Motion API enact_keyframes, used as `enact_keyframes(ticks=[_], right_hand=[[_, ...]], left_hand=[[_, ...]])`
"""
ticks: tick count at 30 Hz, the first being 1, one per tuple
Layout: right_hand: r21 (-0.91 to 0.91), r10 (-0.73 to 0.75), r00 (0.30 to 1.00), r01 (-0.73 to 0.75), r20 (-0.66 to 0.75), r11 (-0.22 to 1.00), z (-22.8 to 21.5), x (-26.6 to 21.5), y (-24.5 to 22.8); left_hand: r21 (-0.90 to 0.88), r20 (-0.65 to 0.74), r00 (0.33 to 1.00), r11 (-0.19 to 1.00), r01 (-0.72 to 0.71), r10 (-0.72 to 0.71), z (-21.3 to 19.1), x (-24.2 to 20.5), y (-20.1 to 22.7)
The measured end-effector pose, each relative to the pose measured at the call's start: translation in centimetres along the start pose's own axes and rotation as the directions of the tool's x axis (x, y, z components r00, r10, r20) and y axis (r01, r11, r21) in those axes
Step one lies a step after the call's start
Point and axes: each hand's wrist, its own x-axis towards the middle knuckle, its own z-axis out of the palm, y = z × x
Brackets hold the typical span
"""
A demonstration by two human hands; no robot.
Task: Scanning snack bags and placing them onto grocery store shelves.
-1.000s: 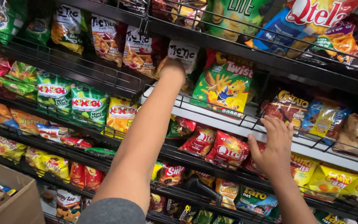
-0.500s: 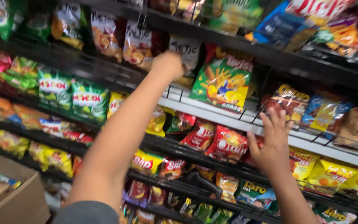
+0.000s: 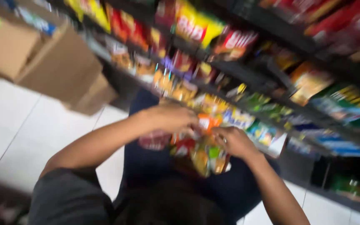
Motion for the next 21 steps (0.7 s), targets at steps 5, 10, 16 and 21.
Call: enact_keyframes(ticks=[5, 10, 16, 21], right_hand=[[0.011, 0.193, 0.870, -0.222, 0.455, 0.975, 16.3, -0.5, 10.6], [-0.114, 0.400, 0.664, -0.431, 0.632, 0.895, 19.0, 0.7, 10.8], [0.137, 0.464, 0.754, -0.579, 0.465, 0.804, 17.3, 0.3, 10.8], [0.129, 0.372, 0.828, -0.461, 0.420, 0.878, 20.2, -1.5, 12.7]], left_hand=[[-0.050, 0.139, 0.988, 0.996, 0.072, -0.064, 6.3, 0.6, -4.1], [-0.174, 0.027, 0.999, 0.984, 0.040, -0.035, 7.1, 5.2, -4.6], [-0.420, -0.013, 0.990, 0.899, 0.120, -0.138, 15.6, 10.1, -12.9], [-0.076, 0.128, 0.846, 0.846, 0.528, -0.517, 19.6, 10.8, -16.0]])
